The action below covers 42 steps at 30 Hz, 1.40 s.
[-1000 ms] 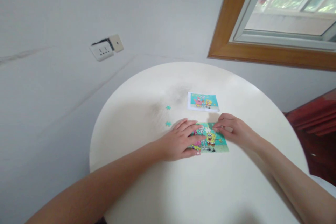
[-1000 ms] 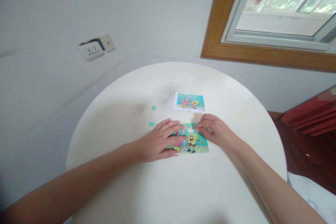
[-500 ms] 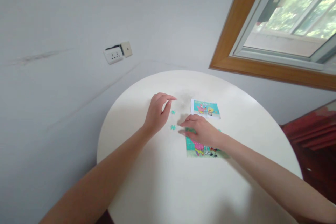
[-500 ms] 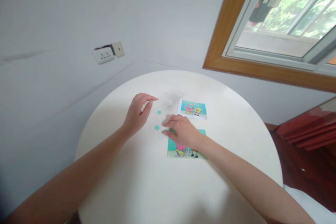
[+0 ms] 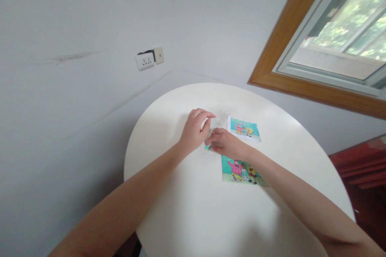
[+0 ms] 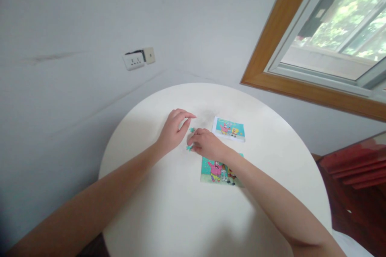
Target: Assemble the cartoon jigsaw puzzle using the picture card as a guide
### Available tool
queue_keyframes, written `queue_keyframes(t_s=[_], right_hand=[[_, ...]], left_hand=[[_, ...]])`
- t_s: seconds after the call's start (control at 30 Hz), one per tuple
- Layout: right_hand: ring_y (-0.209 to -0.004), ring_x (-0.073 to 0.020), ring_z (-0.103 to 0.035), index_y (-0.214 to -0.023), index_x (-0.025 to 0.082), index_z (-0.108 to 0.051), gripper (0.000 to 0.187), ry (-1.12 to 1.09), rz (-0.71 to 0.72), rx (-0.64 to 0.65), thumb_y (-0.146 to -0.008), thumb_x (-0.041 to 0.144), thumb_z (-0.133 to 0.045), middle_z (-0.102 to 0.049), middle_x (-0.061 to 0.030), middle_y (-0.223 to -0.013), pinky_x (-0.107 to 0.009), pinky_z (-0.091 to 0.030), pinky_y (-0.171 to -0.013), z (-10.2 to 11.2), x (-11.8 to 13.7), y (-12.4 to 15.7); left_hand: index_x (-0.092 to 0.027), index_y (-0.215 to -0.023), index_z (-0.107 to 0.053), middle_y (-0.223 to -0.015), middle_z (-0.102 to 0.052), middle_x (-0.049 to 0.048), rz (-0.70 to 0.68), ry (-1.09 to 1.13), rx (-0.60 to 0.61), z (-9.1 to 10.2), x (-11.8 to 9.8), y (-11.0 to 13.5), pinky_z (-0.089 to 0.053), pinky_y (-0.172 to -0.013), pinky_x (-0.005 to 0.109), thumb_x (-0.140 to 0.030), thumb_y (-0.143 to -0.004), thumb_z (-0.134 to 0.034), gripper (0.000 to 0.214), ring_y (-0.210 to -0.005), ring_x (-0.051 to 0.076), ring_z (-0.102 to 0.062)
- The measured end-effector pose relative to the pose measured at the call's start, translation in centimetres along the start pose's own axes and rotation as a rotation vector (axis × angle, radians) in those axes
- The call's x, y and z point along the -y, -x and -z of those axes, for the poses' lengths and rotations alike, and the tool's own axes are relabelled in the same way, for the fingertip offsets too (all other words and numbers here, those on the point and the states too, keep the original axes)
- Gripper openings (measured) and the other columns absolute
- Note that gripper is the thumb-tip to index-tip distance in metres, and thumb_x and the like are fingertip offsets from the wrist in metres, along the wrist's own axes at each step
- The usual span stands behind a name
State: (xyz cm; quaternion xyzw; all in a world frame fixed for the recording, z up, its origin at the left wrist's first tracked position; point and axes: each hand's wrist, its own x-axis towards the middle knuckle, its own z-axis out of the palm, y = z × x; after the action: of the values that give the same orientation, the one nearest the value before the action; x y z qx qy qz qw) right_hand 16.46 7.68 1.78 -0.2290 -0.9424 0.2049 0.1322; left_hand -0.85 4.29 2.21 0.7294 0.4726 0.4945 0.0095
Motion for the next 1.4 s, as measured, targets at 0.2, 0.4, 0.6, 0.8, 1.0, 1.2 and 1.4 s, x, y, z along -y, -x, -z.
queue_keyframes(t_s=[0.2,0.4,0.6,0.8,1.0,1.2,1.4], right_hand=[[-0.084,-0.0163,-0.061,-0.088,0.016,-0.067,0.02,-0.1,-0.064,0.009,-0.073,0.002,-0.066,-0.064,-0.0066,-0.094,-0.03,-0.05,-0.081,0.2,0.5,-0.4],[-0.065,-0.0101,-0.057,-0.077,0.016,-0.063,0.011,-0.23,-0.108,0.03,-0.075,0.006,-0.061,-0.064,0.0006,-0.075,-0.021,-0.046,-0.063,-0.5,0.2,-0.3],[-0.072,-0.0103,-0.06,-0.077,0.017,-0.065,0.011,-0.315,-0.068,0.051,-0.077,0.007,-0.059,-0.068,0.0005,-0.08,-0.02,-0.047,-0.068,-1.4,-0.2,-0.6],[-0.064,-0.0107,-0.058,-0.091,0.017,-0.065,0.014,-0.309,-0.095,0.025,-0.077,0.014,-0.066,-0.064,0.0012,-0.074,-0.022,-0.046,-0.062,-1.8,-0.5,-0.7],[-0.076,-0.0123,-0.059,-0.083,0.017,-0.069,0.007,-0.286,-0.015,0.056,-0.077,0.014,-0.071,-0.061,-0.0048,-0.097,-0.026,-0.049,-0.076,-0.9,0.7,-0.7],[-0.076,-0.0135,-0.055,-0.076,0.016,-0.066,0.008,-0.279,-0.019,0.064,-0.076,0.018,-0.074,-0.059,-0.0036,-0.087,-0.026,-0.047,-0.072,-1.2,0.1,-1.1],[-0.066,-0.0099,-0.051,-0.072,0.016,-0.062,0.011,-0.321,-0.064,0.078,-0.074,0.017,-0.073,-0.059,0.0011,-0.075,-0.022,-0.042,-0.063,-1.6,-0.1,-1.1]], left_hand=[[-0.017,-0.101,-0.063,-0.099,-0.064,0.006,-0.007,0.002,-0.02,-0.3,0.3,0.1,-0.042,-0.094,0.036,-0.012,-0.092,-0.047,0.019,-0.099,0.02,-0.056],[-0.018,-0.101,-0.063,-0.099,-0.063,0.0057,-0.004,-0.005,-0.005,-0.5,0.5,0.2,-0.043,-0.094,0.036,-0.011,-0.09,-0.048,0.02,-0.099,0.02,-0.055],[-0.019,-0.102,-0.063,-0.1,-0.063,0.0052,0.008,-0.009,0.004,-0.5,0.5,0.2,-0.043,-0.094,0.036,-0.013,-0.091,-0.047,0.02,-0.099,0.02,-0.055],[-0.019,-0.102,-0.063,-0.1,-0.063,0.0052,0.006,-0.01,0.001,-0.4,0.7,0.1,-0.043,-0.094,0.036,-0.013,-0.092,-0.047,0.02,-0.099,0.02,-0.055],[-0.018,-0.101,-0.063,-0.1,-0.064,0.0061,0.022,-0.017,-0.015,-0.2,0.6,0.0,-0.043,-0.094,0.038,-0.012,-0.091,-0.046,0.021,-0.099,0.021,-0.055],[-0.018,-0.101,-0.064,-0.1,-0.064,0.0061,0.019,-0.013,-0.015,-0.1,0.5,-0.1,-0.043,-0.094,0.037,-0.012,-0.091,-0.048,0.02,-0.098,0.021,-0.056],[-0.019,-0.101,-0.063,-0.1,-0.064,0.0057,0.019,-0.001,-0.02,-0.1,0.4,-0.1,-0.042,-0.095,0.038,-0.013,-0.091,-0.047,0.02,-0.099,0.021,-0.056]])
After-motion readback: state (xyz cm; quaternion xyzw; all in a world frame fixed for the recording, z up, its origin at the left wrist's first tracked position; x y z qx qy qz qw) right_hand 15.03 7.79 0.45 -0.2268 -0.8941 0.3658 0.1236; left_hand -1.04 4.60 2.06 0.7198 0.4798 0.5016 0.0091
